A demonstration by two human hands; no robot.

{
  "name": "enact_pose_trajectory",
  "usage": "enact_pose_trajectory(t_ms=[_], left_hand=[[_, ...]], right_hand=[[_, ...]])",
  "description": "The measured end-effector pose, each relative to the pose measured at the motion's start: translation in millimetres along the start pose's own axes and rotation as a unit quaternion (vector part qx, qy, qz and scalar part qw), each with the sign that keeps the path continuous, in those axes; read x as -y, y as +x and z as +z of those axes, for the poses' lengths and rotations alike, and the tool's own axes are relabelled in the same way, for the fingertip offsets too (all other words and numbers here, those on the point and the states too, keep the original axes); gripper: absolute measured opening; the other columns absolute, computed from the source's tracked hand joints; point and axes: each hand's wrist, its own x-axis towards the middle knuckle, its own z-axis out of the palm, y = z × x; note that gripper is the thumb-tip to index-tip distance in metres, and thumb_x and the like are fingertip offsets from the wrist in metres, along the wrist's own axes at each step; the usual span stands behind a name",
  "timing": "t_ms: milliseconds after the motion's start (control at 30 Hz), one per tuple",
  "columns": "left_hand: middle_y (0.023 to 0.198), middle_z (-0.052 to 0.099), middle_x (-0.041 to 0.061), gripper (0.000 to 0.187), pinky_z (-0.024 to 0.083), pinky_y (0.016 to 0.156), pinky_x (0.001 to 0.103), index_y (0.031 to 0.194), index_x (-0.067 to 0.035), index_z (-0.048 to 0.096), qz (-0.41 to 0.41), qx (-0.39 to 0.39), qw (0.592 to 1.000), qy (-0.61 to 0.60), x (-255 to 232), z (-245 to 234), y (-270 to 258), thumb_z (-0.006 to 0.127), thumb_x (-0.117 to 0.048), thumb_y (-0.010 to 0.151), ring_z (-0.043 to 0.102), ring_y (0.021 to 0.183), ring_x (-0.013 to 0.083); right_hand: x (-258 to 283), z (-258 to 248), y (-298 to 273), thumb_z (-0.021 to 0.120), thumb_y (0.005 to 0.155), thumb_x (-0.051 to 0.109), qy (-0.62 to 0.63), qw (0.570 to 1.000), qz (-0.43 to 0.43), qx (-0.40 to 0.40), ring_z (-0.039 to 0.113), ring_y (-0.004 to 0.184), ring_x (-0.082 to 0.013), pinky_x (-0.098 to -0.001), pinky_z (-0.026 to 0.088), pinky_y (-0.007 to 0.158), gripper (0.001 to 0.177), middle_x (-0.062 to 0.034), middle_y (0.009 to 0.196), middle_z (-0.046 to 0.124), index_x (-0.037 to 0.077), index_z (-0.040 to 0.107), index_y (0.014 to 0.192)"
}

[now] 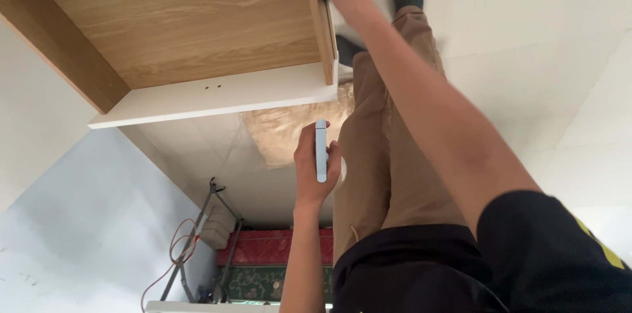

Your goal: The person sprays a cleaning solution from a handheld bottle onto the interior surfaces of a wall-mounted wooden cabinet and wipes them with a dark cloth. They clean the bottom, sides, and front edge of the cabinet interior repeatedly.

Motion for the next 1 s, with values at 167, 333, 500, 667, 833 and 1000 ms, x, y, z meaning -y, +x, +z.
enact_pose_trajectory(t_ms=[167,333,500,667,833,1000], left_hand=[[0.084,0.064,0.010,0.033,0.050,0.058,0.030,0.122,-0.003,0.059,-0.069,0.015,0.997,-0.018,0,1,-2,0.064,0.000,0.089,0.057,0.059,0.0157],[0.094,0.065,0.011,0.034,0.050,0.058,0.031,0.121,-0.002,0.060,-0.008,0.010,1.000,0.000,-1,2,2,0.063,0.002,0.087,0.059,0.061,0.0158],[0.093,0.066,0.010,0.032,0.053,0.060,0.030,0.121,-0.001,0.059,-0.034,0.003,0.999,-0.024,2,4,2,0.064,0.000,0.090,0.060,0.062,0.0153],[0.096,0.066,0.010,0.032,0.051,0.058,0.031,0.120,-0.001,0.058,-0.023,0.008,1.000,-0.018,2,10,0,0.064,0.000,0.089,0.059,0.060,0.0149],[0.086,0.065,0.009,0.031,0.050,0.058,0.031,0.120,-0.001,0.060,-0.022,0.004,0.999,-0.033,4,16,-4,0.064,-0.001,0.090,0.059,0.061,0.0141],[0.074,0.060,0.008,0.032,0.045,0.055,0.031,0.121,-0.002,0.060,-0.067,0.026,0.997,-0.026,8,20,-3,0.064,-0.003,0.089,0.054,0.056,0.0146]], right_hand=[[-12,-22,-110,0.058,0.105,0.028,0.028,0.999,0.028,0.035,0.066,0.086,-0.0165,-0.0355,0.052,0.079,0.032,-0.0124,0.091,0.073,-0.002,0.067,0.114],[20,-27,-139,0.058,0.105,0.022,0.142,0.987,0.056,0.048,0.061,0.093,-0.0083,-0.0286,0.052,0.081,0.028,-0.0026,0.100,0.072,0.001,0.065,0.121],[30,-6,-33,0.059,0.103,0.025,0.223,0.970,0.090,0.029,0.062,0.090,-0.0124,-0.0316,0.051,0.081,0.030,-0.0039,0.097,0.072,-0.001,0.067,0.113],[-4,8,11,0.057,0.105,0.030,0.094,0.995,-0.030,-0.021,0.057,0.084,-0.0214,-0.0398,0.052,0.081,0.037,-0.0128,0.089,0.068,-0.006,0.065,0.106],[-30,3,-40,0.056,0.105,0.038,-0.008,0.999,-0.034,-0.036,0.066,0.078,-0.0299,-0.0433,0.050,0.074,0.042,-0.0198,0.083,0.069,-0.002,0.067,0.100],[-33,-22,-158,0.056,0.104,0.035,-0.018,0.997,0.070,0.023,0.069,0.083,-0.0322,-0.0417,0.051,0.075,0.038,-0.0192,0.087,0.071,-0.001,0.065,0.110]])
